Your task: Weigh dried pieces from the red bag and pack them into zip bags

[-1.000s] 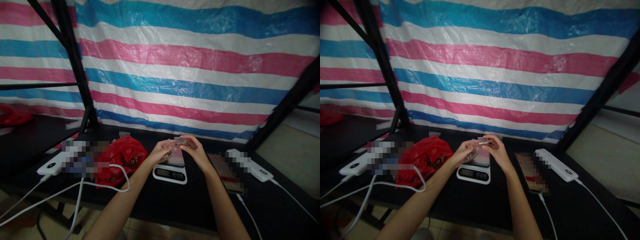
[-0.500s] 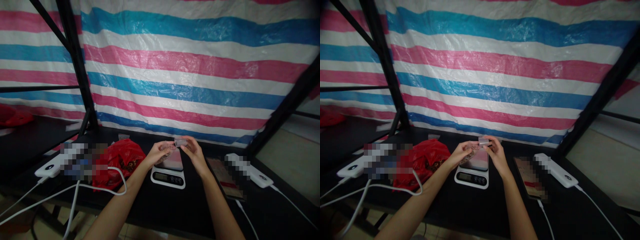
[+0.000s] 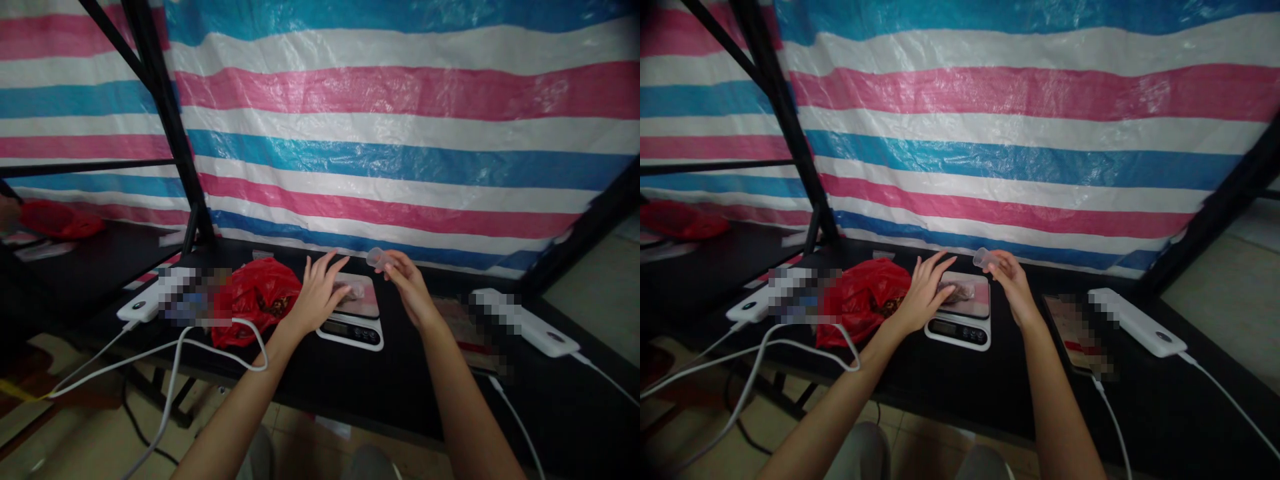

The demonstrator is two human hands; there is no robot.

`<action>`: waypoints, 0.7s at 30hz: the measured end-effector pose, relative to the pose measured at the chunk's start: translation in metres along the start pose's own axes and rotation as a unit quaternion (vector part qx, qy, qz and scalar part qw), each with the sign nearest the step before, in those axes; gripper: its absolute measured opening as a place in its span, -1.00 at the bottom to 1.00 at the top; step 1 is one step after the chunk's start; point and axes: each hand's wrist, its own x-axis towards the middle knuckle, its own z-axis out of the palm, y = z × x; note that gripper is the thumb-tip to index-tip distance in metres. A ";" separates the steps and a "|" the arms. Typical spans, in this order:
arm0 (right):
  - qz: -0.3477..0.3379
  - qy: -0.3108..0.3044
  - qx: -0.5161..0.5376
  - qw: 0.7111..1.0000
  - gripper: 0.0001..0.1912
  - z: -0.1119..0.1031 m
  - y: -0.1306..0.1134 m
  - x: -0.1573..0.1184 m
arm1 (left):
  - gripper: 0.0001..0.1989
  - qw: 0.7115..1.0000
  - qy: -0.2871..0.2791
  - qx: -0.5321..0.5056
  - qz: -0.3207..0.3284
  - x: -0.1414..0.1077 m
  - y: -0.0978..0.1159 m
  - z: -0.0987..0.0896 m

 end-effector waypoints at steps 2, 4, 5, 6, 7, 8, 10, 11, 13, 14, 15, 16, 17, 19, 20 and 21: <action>0.005 -0.010 0.035 0.999 -0.72 0.000 -0.003 -0.002 | -0.61 0.997 -0.016 0.077 -0.006 -0.019 -0.009 -0.025; 0.023 -0.051 0.056 0.997 -0.75 0.001 -0.005 -0.004 | -0.61 0.982 -0.086 0.169 -0.012 -0.035 -0.028 -0.051; 0.037 -0.079 0.060 0.994 -0.75 0.003 -0.006 -0.006 | -0.55 0.968 -0.131 0.213 -0.022 -0.040 -0.039 -0.064; 0.052 -0.107 0.060 0.991 -0.74 0.005 -0.007 -0.007 | -0.47 0.951 -0.179 0.250 -0.041 -0.042 -0.051 -0.075; 0.067 -0.131 0.059 0.987 -0.72 0.008 -0.007 -0.009 | -0.40 0.931 -0.222 0.283 -0.060 -0.041 -0.062 -0.085; 0.079 -0.151 0.058 0.984 -0.71 0.010 -0.007 -0.010 | -0.37 0.913 -0.249 0.317 -0.065 -0.038 -0.071 -0.093; 0.096 -0.179 0.052 0.978 -0.69 0.016 -0.006 -0.011 | -0.40 0.886 -0.256 0.385 -0.026 -0.024 -0.083 -0.103; 0.102 -0.190 0.047 0.975 -0.69 0.017 -0.005 -0.012 | -0.45 0.877 -0.245 0.412 0.004 -0.016 -0.086 -0.106; 0.109 -0.201 0.039 0.973 -0.69 0.019 -0.004 -0.011 | -0.58 0.862 -0.218 0.453 0.056 -0.001 -0.089 -0.106; 0.108 -0.198 0.039 0.974 -0.70 0.018 -0.004 -0.011 | -0.63 0.857 -0.210 0.466 0.070 0.006 -0.089 -0.105; 0.106 -0.191 0.042 0.975 -0.70 0.017 -0.004 -0.010 | -0.65 0.853 -0.209 0.472 0.077 0.011 -0.090 -0.103; 0.102 -0.183 0.046 0.977 -0.71 0.015 -0.004 -0.010 | -0.66 0.852 -0.215 0.471 0.083 0.015 -0.092 -0.101; 0.097 -0.173 0.050 0.979 -0.71 0.013 -0.004 -0.009 | -0.66 0.852 -0.228 0.463 0.087 0.017 -0.095 -0.100; 0.088 -0.154 0.058 0.982 -0.68 0.009 -0.006 -0.008 | -0.63 0.856 -0.270 0.433 0.078 0.017 -0.103 -0.098; 0.084 -0.147 0.063 0.984 -0.66 0.006 -0.007 -0.008 | -0.58 0.857 -0.297 0.416 0.067 0.016 -0.109 -0.097; 0.081 -0.140 0.068 0.984 -0.63 0.005 -0.008 -0.008 | -0.54 0.855 -0.321 0.404 0.052 0.013 -0.114 -0.097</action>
